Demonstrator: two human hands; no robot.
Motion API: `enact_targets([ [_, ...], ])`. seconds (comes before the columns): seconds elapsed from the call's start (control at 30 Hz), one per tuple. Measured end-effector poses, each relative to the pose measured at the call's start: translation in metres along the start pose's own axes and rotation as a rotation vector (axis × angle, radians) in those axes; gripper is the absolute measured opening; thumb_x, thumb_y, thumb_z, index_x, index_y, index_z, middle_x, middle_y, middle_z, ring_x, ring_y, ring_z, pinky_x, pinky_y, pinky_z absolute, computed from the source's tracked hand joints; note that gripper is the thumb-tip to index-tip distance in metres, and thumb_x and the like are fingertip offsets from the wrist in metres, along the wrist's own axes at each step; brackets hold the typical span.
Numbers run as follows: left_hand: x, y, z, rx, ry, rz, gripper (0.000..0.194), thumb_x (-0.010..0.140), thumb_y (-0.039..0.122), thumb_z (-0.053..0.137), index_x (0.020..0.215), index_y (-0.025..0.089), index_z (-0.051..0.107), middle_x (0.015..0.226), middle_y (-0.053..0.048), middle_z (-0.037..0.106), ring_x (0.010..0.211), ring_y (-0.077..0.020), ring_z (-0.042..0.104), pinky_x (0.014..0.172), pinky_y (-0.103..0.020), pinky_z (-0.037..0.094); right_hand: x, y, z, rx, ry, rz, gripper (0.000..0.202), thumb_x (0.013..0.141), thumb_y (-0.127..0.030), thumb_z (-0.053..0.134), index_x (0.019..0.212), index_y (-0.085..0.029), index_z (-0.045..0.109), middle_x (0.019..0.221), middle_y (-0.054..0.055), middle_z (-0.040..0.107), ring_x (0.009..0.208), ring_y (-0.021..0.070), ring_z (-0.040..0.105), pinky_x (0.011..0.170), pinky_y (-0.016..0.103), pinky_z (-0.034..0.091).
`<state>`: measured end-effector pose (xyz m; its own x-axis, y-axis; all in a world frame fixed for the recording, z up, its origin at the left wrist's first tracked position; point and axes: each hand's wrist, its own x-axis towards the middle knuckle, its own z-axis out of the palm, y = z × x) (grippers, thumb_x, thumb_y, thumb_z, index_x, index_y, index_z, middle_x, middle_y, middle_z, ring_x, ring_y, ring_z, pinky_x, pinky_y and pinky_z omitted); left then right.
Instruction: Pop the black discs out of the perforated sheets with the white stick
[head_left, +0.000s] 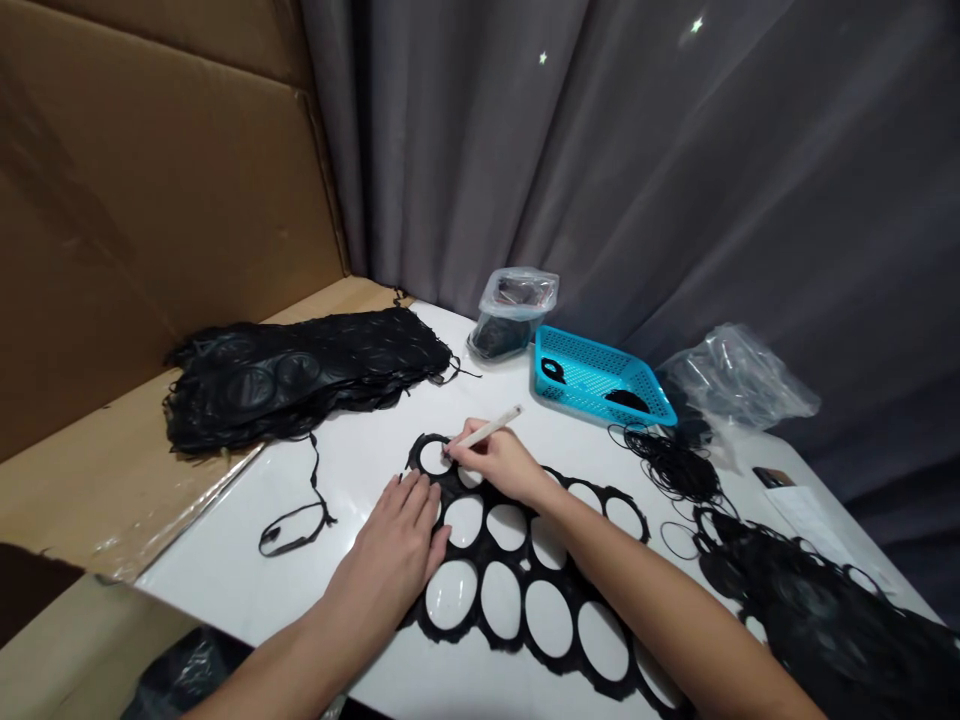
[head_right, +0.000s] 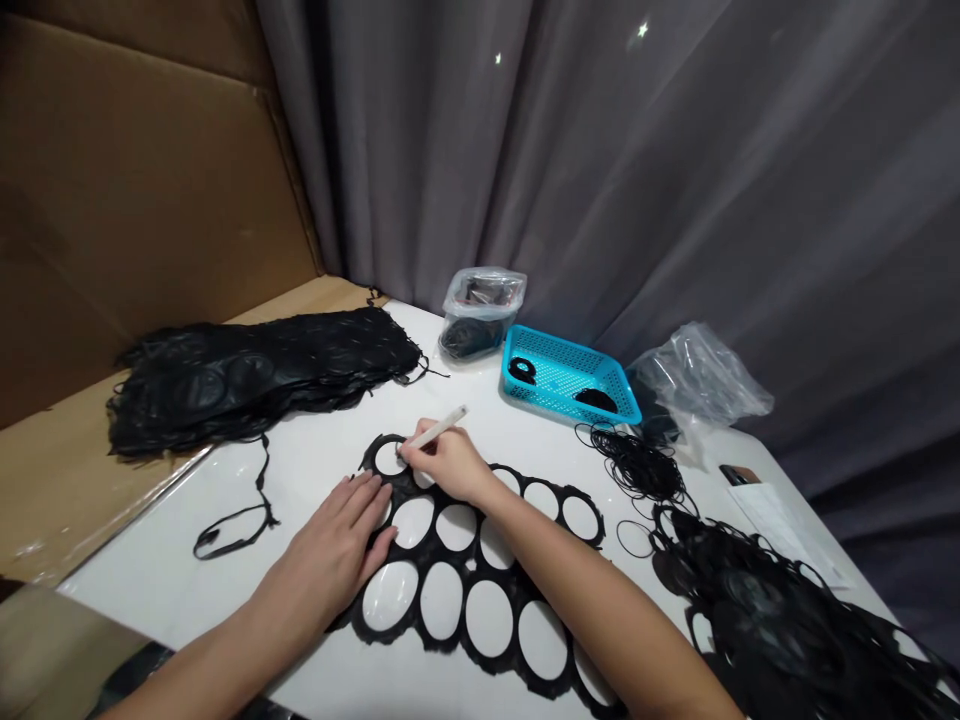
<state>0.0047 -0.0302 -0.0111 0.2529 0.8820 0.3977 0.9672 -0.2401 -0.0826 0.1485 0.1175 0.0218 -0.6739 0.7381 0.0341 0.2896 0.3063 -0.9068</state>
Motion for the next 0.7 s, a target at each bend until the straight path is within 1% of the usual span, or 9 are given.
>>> enact_targets([
  [0.07,-0.002,0.000,0.001,0.001,0.004,0.006,0.041,0.100,0.028,0.042,0.121,0.001,0.065,0.124,-0.021,0.067,0.119,-0.0336,0.061,0.108,-0.047,0.041,-0.004,-0.005,0.011,-0.007,-0.044,-0.011,0.013,0.085,-0.030,0.060,0.075,-0.020,0.059,0.080,-0.001,0.069,0.072,0.0141,0.059,0.067,0.025,0.044],
  [0.13,-0.002,0.000,0.001,-0.003,0.007,0.000,0.041,0.099,0.026,0.042,0.121,0.002,0.065,0.123,-0.021,0.068,0.118,-0.0331,0.062,0.107,-0.047,0.041,-0.006,-0.007,0.015,-0.016,-0.056,-0.019,0.011,0.085,-0.027,0.059,0.076,-0.020,0.060,0.082,-0.001,0.069,0.073,0.0140,0.060,0.069,0.025,0.044],
  [0.33,-0.001,0.002,-0.001,0.001,-0.010,-0.009,0.041,0.100,0.025,0.039,0.122,0.002,0.066,0.123,-0.019,0.068,0.119,-0.0325,0.062,0.107,-0.046,0.042,-0.007,-0.007,0.016,-0.006,-0.069,-0.007,0.008,0.085,-0.024,0.059,0.078,-0.020,0.061,0.084,0.000,0.070,0.078,0.0147,0.062,0.073,0.025,0.045],
  [0.53,-0.001,0.003,-0.001,0.006,0.016,-0.004,0.041,0.100,0.023,0.040,0.122,0.001,0.065,0.123,-0.020,0.068,0.118,-0.0335,0.062,0.106,-0.047,0.042,-0.008,-0.005,0.019,-0.060,-0.052,-0.079,0.008,0.087,-0.021,0.058,0.079,-0.020,0.060,0.085,-0.001,0.068,0.078,0.0142,0.062,0.074,0.025,0.046],
  [0.6,0.000,0.003,-0.002,0.002,0.022,-0.003,0.040,0.099,0.022,0.041,0.122,0.001,0.065,0.122,-0.021,0.068,0.118,-0.0337,0.062,0.106,-0.047,0.041,-0.010,-0.004,0.020,-0.115,-0.037,-0.142,0.008,0.088,-0.018,0.057,0.080,-0.021,0.059,0.086,0.000,0.068,0.081,0.0151,0.063,0.076,0.026,0.046],
  [0.7,0.001,0.003,-0.003,-0.003,0.040,-0.004,0.039,0.099,0.021,0.040,0.120,0.000,0.066,0.119,-0.021,0.069,0.118,-0.0340,0.062,0.107,-0.048,0.041,-0.015,-0.002,0.023,-0.300,-0.043,-0.309,0.010,0.092,-0.016,0.054,0.084,-0.021,0.058,0.091,0.003,0.068,0.087,0.0176,0.061,0.081,0.029,0.045],
])
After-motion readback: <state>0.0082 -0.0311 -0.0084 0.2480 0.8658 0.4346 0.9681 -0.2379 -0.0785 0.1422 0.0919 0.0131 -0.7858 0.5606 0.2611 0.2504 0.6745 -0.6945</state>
